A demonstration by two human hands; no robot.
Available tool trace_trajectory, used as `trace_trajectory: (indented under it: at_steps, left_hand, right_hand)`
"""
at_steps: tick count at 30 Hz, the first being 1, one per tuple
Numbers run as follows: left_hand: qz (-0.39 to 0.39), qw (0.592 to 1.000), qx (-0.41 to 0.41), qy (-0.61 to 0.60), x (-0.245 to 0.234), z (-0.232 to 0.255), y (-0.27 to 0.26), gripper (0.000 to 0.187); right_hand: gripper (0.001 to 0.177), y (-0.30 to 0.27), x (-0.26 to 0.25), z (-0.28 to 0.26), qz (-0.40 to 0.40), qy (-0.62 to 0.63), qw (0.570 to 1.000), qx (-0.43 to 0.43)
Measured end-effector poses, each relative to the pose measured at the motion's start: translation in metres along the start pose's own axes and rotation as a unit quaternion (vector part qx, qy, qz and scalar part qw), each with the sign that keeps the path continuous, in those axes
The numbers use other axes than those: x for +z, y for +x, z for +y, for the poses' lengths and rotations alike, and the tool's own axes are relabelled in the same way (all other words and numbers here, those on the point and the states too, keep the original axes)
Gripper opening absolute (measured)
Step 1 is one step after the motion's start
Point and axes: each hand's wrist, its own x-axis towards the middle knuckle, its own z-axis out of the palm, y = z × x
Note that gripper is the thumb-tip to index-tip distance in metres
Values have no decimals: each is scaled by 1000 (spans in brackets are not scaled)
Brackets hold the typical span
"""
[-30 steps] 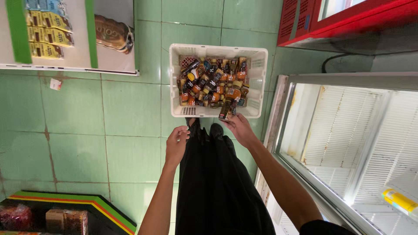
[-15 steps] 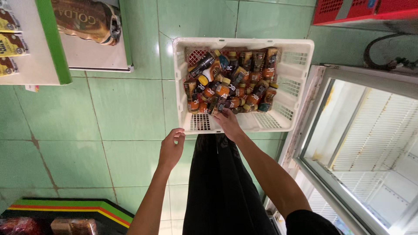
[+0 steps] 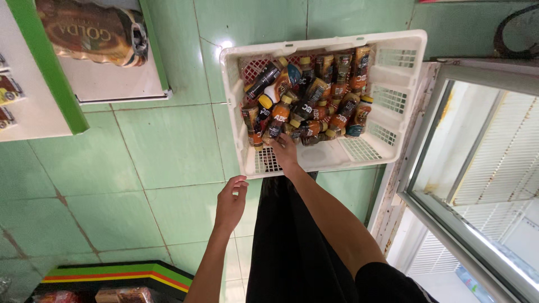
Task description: The person repeatedly opens a commercial glass-door refrigerator, takes out bottles of iced coffee and other beverages, and places them into a white plastic basket on the floor. The person continues this process for the duration of the clip.
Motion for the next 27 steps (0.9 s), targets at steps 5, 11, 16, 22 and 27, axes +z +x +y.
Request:
trace_trajectory:
  at_steps: [5,11,16,22,27]
  left_hand:
    - [-2,999,32,33,-13,53,-20,27]
    - [-16,988,138,61,-32,125,-60,28]
    - [-29,970,216,111,-31,169,-81,28]
    - [-139,954,264,23,10,184,-128,34]
    - [-206,915,333,91,56,181,-192,35]
  right_hand:
    - [51,-57,-65,-53,-5,-37,998,51]
    - [54,-181,-161,-140,51,-32,998,-34]
    - [58,-299,-229,-167,106,-10,992,-73]
    - [59,-432,-271,-144,170,60,974,-137]
    - [59,-549,-302,-94,214,185,940,-190]
